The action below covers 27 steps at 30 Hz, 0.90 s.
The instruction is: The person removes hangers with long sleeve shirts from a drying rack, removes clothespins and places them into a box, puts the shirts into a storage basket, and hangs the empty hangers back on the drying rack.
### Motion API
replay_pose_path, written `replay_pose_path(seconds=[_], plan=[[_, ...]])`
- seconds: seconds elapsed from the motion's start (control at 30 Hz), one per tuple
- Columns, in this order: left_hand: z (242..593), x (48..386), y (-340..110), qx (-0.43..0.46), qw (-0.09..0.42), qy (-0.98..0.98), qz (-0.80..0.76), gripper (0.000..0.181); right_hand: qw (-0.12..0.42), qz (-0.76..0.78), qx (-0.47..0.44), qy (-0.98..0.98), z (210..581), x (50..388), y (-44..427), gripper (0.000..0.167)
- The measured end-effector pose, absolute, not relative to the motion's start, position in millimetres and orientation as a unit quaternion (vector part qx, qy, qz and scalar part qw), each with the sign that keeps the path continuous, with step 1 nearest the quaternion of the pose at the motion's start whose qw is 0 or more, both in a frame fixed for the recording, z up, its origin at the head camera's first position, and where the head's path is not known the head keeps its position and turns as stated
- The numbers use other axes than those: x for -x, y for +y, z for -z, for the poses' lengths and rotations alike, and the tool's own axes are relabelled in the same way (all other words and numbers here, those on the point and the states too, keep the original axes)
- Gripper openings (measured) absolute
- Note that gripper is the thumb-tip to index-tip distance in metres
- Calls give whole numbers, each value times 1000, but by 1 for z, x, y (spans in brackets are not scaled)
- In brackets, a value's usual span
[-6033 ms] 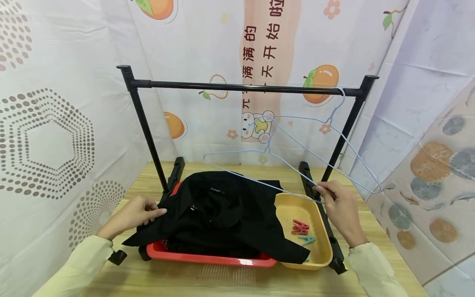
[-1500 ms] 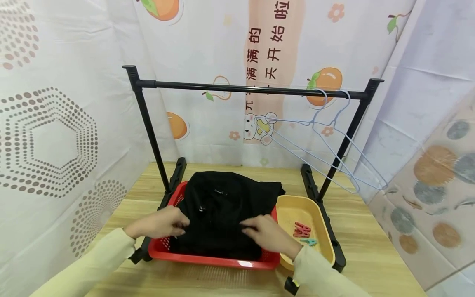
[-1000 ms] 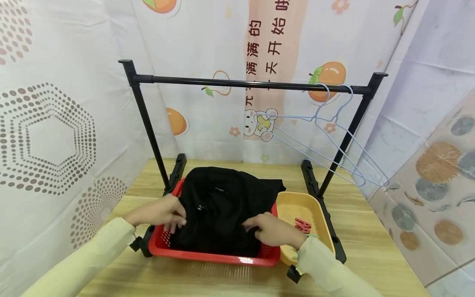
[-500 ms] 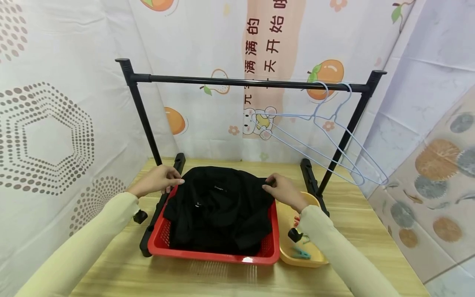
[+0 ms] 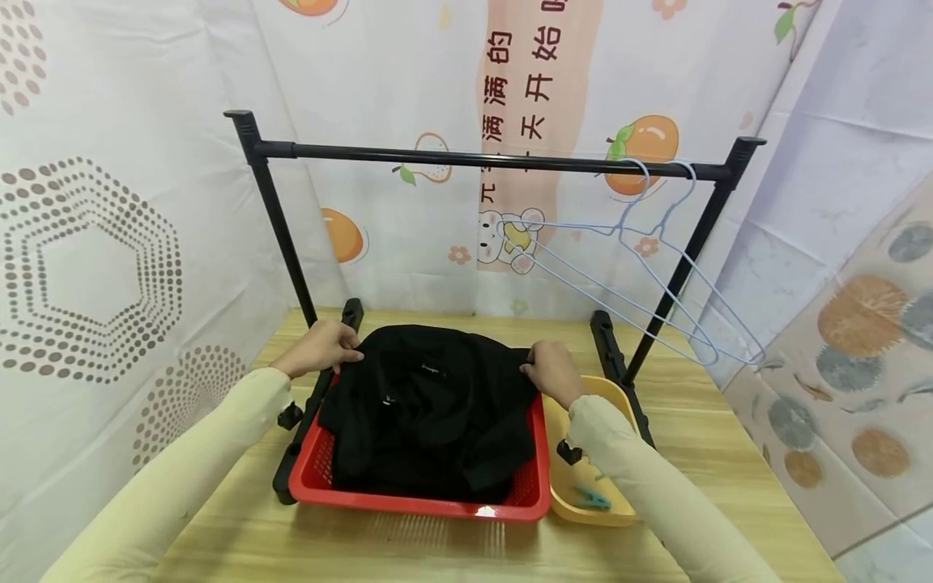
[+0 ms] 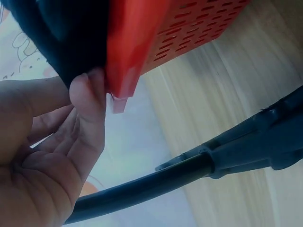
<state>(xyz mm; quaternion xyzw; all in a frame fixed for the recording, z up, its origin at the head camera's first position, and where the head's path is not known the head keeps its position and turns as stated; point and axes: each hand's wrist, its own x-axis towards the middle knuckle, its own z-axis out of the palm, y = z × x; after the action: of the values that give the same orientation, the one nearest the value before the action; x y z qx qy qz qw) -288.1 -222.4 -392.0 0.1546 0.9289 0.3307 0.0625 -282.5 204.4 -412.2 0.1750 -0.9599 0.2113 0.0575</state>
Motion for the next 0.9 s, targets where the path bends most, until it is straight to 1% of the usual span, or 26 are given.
replay_pose_path(seconds=[0.07,0.27,0.47,0.63,0.7,0.8,0.9], plan=[[392,288,-223,-152,54,928,-335,4,75,-209,-181,-958,412,283,204,15],[391,283,-227,-152,27,931,-331,5,92,-221,-198,-951,408,284,205,12],[374,274,-231,-180,-13,921,-346,6,115,-287,-207,-928,392,278,208,10],[361,254,-236,-230,-51,912,-336,5,146,-331,-222,-906,371,255,200,13],[358,244,-237,-251,-64,906,-335,4,161,-336,-239,-897,364,241,196,11],[355,225,-237,-289,-86,896,-325,3,171,-344,-284,-878,359,222,193,6],[358,207,-234,-354,-114,884,-284,9,164,-332,-341,-864,366,202,192,4]])
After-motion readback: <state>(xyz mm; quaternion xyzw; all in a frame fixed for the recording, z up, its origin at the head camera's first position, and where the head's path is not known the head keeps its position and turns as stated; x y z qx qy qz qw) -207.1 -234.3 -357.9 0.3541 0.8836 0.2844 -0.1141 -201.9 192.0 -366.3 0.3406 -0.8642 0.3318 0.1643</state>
